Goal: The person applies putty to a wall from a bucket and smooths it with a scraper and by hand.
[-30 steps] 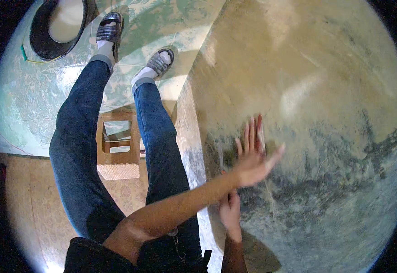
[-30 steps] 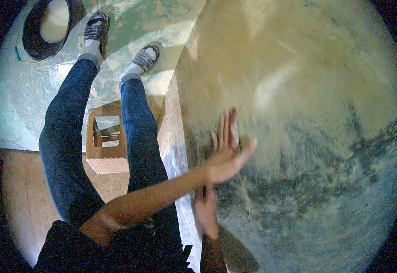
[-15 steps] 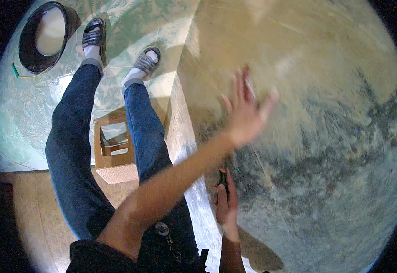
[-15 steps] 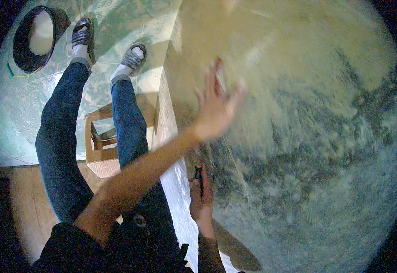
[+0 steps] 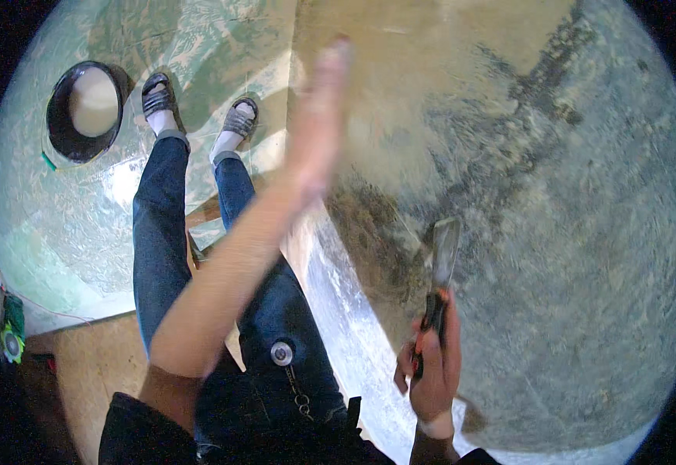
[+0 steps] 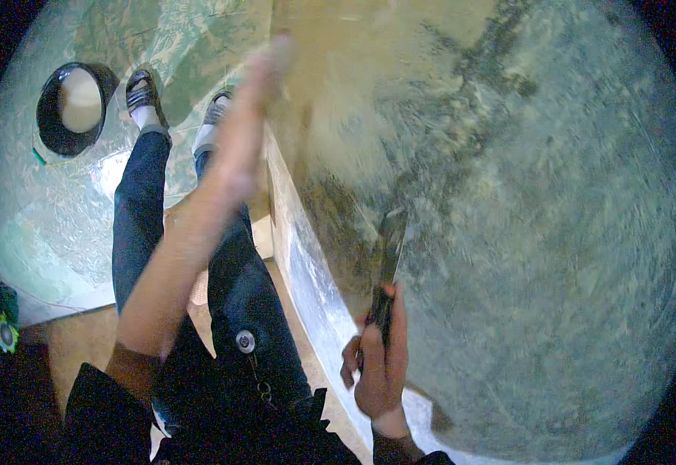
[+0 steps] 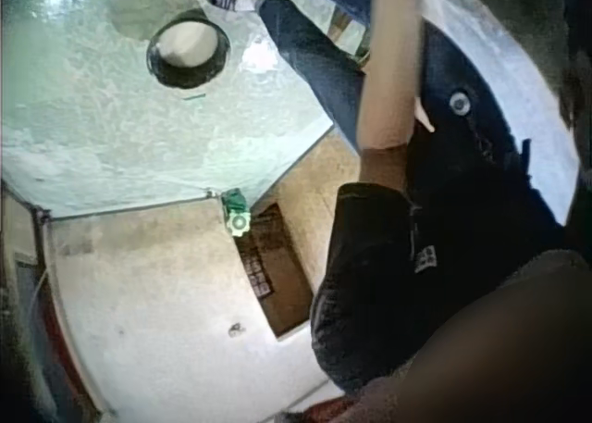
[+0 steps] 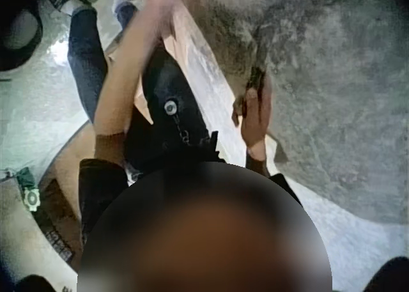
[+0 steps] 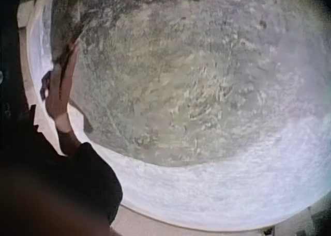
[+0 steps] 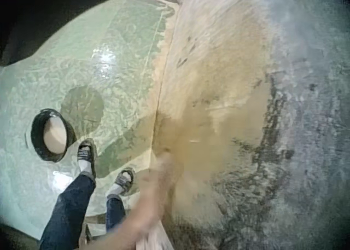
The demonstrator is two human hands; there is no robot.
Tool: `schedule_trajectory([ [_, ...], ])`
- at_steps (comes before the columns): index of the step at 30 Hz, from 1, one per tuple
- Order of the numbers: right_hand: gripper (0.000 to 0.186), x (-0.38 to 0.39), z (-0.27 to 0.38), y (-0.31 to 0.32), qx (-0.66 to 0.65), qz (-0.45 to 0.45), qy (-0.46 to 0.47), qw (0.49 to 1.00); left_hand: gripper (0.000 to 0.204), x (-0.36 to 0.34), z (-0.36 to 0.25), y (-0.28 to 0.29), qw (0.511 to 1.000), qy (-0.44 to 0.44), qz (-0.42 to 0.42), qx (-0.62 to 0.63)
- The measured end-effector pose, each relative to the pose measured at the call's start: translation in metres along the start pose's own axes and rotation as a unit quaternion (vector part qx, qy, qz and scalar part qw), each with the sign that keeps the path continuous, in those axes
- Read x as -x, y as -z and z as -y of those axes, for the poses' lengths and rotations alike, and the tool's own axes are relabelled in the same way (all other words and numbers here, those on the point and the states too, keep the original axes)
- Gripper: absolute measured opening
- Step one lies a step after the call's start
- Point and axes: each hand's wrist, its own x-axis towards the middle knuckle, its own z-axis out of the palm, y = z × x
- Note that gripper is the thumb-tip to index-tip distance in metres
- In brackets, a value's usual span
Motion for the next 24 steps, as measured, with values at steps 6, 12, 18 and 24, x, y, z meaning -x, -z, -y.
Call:
schedule_trajectory([
  [6,0.057,-0.096,-0.013,-0.061,-0.005,-0.036,0.032,0.999,0.064,0.004,-0.072,0.151,0.983,0.170,-0.073,0.003],
  [12,0.057,-0.069,-0.024,-0.094,-0.033,-0.061,0.019,0.997,0.060,0.037,-0.132,0.238,0.945,0.242,-0.215,0.052],
  [18,0.053,-0.090,-0.019,-0.085,-0.017,-0.062,0.023,0.998,0.059,0.046,-0.139,0.246,0.945,0.261,-0.196,0.031],
  [24,0.052,-0.142,-0.058,-0.108,0.110,-0.091,0.140,0.980,0.062,0.031,-0.126,0.185,0.940,0.266,-0.178,0.116],
])
